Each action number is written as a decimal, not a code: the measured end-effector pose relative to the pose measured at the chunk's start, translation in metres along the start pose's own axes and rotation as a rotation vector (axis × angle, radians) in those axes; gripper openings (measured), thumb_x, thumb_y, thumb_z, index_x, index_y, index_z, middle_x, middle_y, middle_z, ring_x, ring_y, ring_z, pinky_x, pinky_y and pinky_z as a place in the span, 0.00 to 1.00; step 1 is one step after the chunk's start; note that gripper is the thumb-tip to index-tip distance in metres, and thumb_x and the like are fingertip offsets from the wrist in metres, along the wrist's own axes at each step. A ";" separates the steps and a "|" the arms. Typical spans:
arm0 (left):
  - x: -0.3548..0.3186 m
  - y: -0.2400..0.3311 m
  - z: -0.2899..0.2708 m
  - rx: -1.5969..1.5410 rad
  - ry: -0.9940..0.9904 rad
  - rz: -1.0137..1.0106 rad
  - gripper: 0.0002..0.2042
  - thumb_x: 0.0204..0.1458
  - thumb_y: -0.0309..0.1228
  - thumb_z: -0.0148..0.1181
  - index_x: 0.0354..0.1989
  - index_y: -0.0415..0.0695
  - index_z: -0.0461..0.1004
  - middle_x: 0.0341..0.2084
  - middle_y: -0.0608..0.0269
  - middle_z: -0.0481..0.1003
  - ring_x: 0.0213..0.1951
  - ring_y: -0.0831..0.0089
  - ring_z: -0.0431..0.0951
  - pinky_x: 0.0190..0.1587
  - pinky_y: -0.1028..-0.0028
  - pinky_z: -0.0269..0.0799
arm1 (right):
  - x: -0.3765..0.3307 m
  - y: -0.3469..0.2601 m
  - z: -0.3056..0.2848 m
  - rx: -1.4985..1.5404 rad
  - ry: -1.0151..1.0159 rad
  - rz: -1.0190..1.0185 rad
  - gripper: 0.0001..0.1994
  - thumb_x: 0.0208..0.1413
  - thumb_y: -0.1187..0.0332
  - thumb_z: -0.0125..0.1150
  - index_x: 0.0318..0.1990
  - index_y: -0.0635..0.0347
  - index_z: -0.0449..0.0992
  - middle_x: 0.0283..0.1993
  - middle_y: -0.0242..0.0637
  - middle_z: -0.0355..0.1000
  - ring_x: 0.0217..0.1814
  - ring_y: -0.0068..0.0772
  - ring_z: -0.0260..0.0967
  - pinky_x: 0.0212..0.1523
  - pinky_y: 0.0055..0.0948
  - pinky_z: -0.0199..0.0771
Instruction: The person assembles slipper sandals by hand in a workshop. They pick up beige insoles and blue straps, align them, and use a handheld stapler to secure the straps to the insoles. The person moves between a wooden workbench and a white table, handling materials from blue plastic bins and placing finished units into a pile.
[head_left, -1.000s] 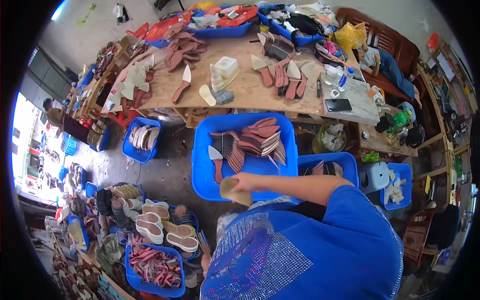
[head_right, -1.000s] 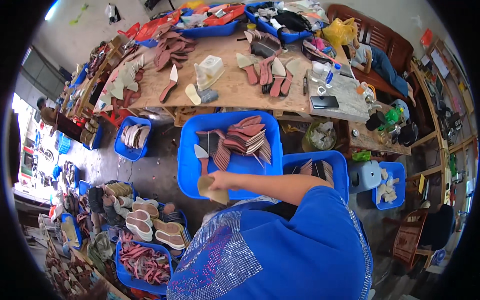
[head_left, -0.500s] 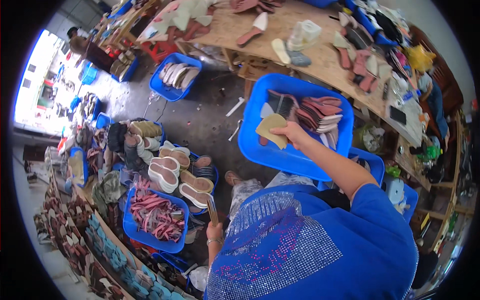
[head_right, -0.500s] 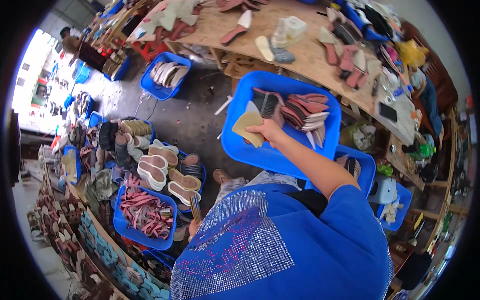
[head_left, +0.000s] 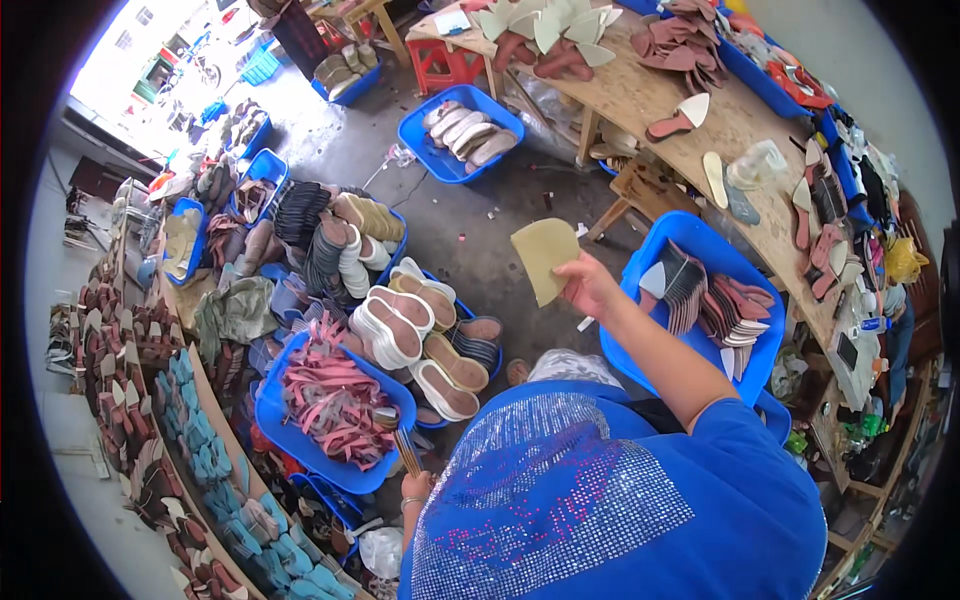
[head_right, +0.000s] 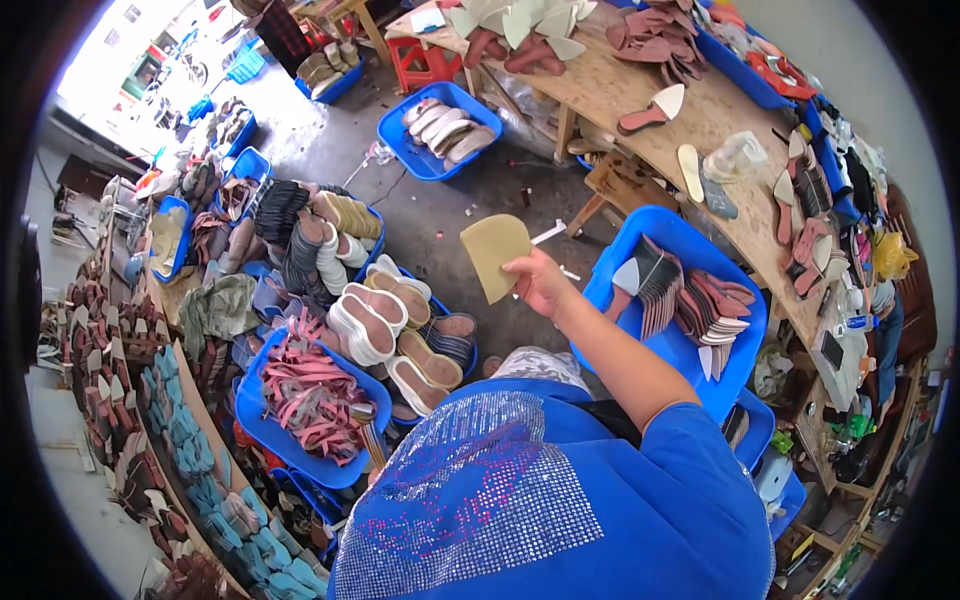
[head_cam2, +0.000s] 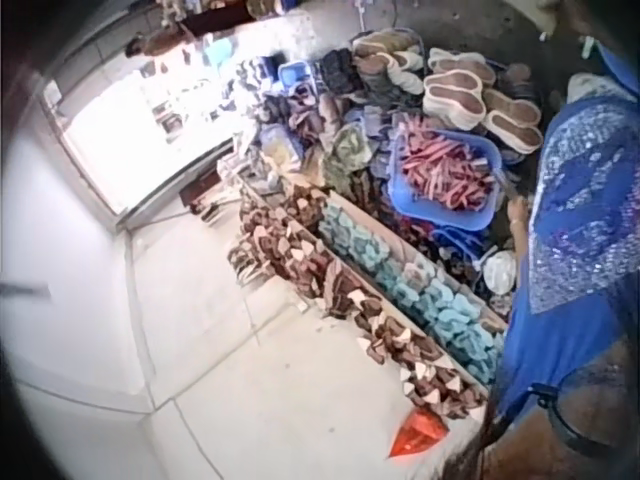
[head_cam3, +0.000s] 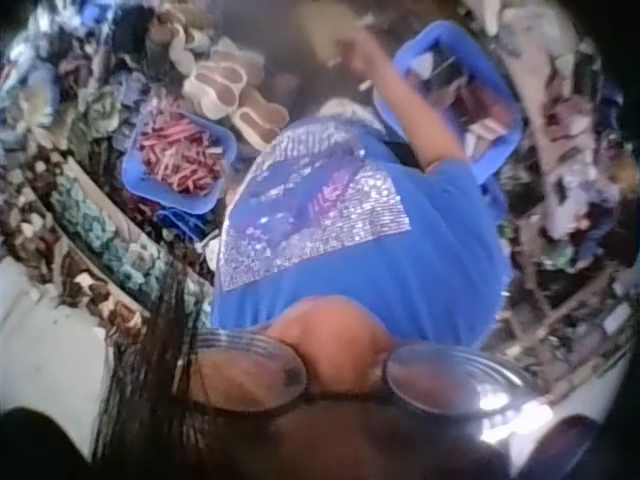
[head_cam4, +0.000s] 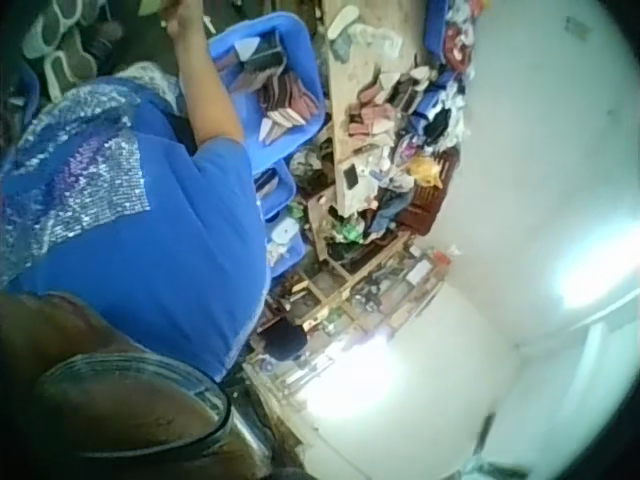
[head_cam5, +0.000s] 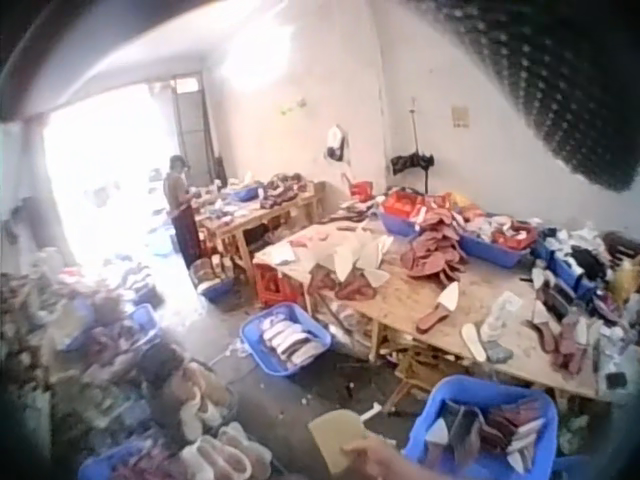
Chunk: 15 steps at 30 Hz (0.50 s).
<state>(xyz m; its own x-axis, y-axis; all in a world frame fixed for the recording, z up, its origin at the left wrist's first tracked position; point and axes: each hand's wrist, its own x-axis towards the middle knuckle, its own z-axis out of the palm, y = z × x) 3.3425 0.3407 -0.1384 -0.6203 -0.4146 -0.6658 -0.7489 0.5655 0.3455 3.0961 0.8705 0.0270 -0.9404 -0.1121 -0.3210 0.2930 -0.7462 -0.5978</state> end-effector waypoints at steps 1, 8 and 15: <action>0.011 0.009 -0.003 0.012 -0.006 0.007 0.14 0.42 0.38 0.57 0.22 0.36 0.75 0.16 0.55 0.75 0.20 0.65 0.77 0.27 0.65 0.72 | 0.005 0.002 0.009 -0.048 -0.015 -0.007 0.23 0.49 0.80 0.54 0.56 0.60 0.64 0.49 0.36 0.71 0.50 0.32 0.72 0.49 0.35 0.74; 0.077 0.119 0.000 0.197 0.068 0.369 0.15 0.43 0.37 0.58 0.33 0.36 0.74 0.22 0.51 0.77 0.26 0.62 0.79 0.32 0.65 0.73 | 0.042 -0.043 0.084 -0.323 -0.155 -0.141 0.21 0.51 0.77 0.59 0.54 0.59 0.69 0.48 0.33 0.73 0.50 0.24 0.70 0.51 0.28 0.70; 0.114 0.280 -0.011 -0.237 -0.006 0.362 0.17 0.44 0.33 0.58 0.40 0.36 0.70 0.27 0.54 0.76 0.31 0.64 0.77 0.36 0.67 0.72 | 0.146 -0.061 0.082 -0.761 -0.050 -0.131 0.19 0.53 0.75 0.57 0.54 0.63 0.68 0.45 0.35 0.73 0.45 0.23 0.72 0.46 0.26 0.72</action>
<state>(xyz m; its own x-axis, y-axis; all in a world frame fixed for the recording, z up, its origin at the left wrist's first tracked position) 3.0593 0.4445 -0.1105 -0.8522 -0.2151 -0.4769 -0.5162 0.4942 0.6995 2.9263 0.8460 0.0769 -0.9770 -0.0966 -0.1899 0.1994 -0.1013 -0.9747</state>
